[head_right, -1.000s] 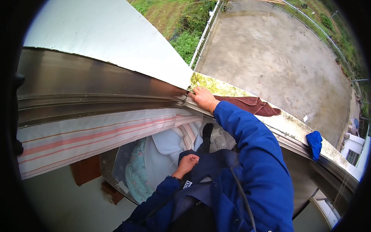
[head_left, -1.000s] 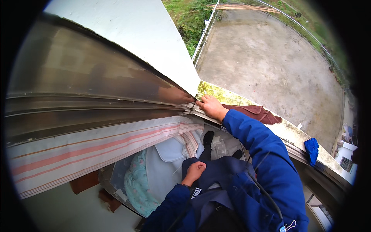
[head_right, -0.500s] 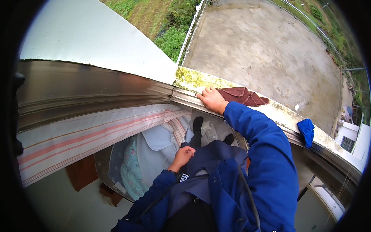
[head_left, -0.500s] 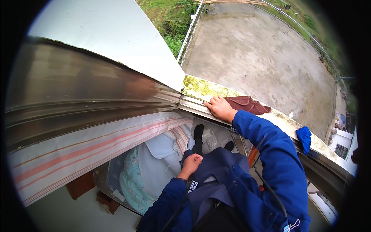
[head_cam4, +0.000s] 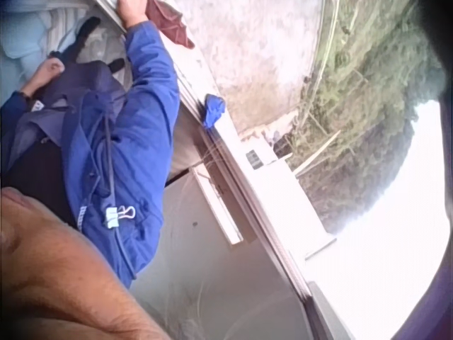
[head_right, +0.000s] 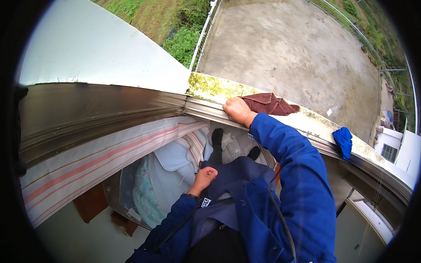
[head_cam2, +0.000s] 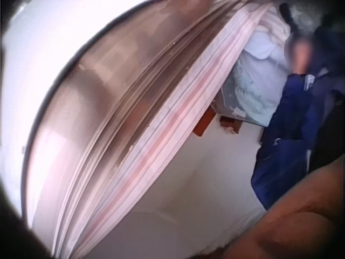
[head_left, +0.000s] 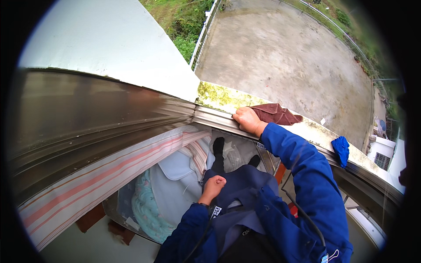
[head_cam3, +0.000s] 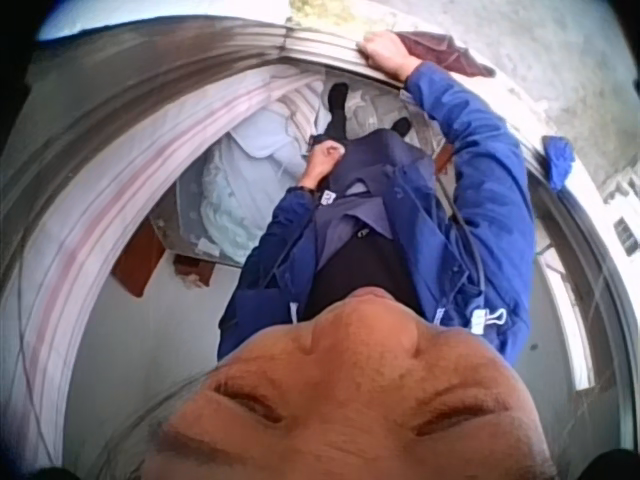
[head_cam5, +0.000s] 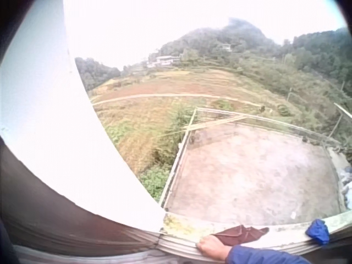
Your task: The person wipes the window frame and sill with a brown cloth, moving along the length of the frame and occasionally adjusting the cloth. The person also uses a blue cloth to wipe the frame.
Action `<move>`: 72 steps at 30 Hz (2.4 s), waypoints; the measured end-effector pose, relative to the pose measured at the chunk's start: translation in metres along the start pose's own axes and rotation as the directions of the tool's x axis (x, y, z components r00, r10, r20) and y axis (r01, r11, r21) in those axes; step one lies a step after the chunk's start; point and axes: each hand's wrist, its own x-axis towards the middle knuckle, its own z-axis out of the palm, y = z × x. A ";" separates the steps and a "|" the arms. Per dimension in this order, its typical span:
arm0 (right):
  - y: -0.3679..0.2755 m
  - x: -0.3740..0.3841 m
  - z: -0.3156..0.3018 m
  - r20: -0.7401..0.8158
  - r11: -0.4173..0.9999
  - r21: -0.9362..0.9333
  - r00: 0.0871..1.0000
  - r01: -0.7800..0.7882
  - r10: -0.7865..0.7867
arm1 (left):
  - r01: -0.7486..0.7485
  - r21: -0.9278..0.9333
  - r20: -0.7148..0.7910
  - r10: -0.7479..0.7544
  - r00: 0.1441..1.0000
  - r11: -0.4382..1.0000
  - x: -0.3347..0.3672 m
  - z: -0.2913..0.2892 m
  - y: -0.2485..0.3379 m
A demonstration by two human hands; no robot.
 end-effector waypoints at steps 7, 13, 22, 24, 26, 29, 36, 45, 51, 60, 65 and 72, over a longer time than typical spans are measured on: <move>-0.016 0.056 0.019 -0.089 0.999 0.033 0.995 0.043 -0.040 | -0.023 0.089 0.000 0.023 1.000 0.996 -0.005 0.003 0.000; -0.023 0.093 0.026 -0.071 0.993 -0.021 0.990 0.118 -0.119 | -0.061 -0.028 -0.093 0.058 0.994 0.998 -0.004 -0.005 -0.017; -0.037 0.117 0.037 -0.087 0.999 0.016 0.995 0.042 -0.041 | -0.055 0.089 -0.038 0.059 0.998 0.994 -0.014 0.007 -0.002; -0.036 0.108 0.035 -0.086 0.998 -0.030 0.994 0.057 -0.060 | -0.049 0.169 -0.054 0.059 0.997 0.984 -0.012 0.008 0.002; -0.036 0.099 0.030 -0.080 0.995 -0.080 0.995 0.057 -0.063 | -0.094 0.077 -0.106 0.102 0.989 0.993 -0.007 0.009 0.006; -0.035 0.080 0.020 -0.024 0.986 -0.152 0.998 0.061 -0.065 | -0.131 0.032 -0.155 0.135 0.979 0.991 -0.005 0.011 0.010; -0.009 -0.005 -0.012 0.076 0.974 -0.210 0.994 0.089 -0.074 | -0.144 0.111 -0.088 0.154 0.984 0.983 -0.003 0.036 0.039; 0.018 -0.118 -0.049 0.125 0.971 -0.224 0.990 0.086 -0.059 | -0.214 0.178 -0.061 0.227 0.972 0.961 -0.004 0.072 0.063; 0.041 -0.189 -0.072 0.147 0.973 -0.217 0.988 0.084 -0.052 | -0.185 0.189 -0.069 0.201 0.977 0.964 -0.005 0.086 0.067; 0.050 -0.200 -0.061 0.096 0.982 -0.138 0.985 -0.129 0.142 | -0.115 0.199 -0.052 0.128 0.990 0.973 -0.007 0.082 0.065; 0.044 -0.194 -0.049 0.030 0.958 -0.171 0.970 -0.232 0.240 | -0.116 0.177 -0.016 0.120 0.993 0.977 -0.004 0.082 0.054; 0.030 -0.169 -0.034 -0.058 0.923 -0.188 0.942 -0.336 0.331 | -0.106 0.173 0.021 0.104 0.994 0.979 0.001 0.083 0.047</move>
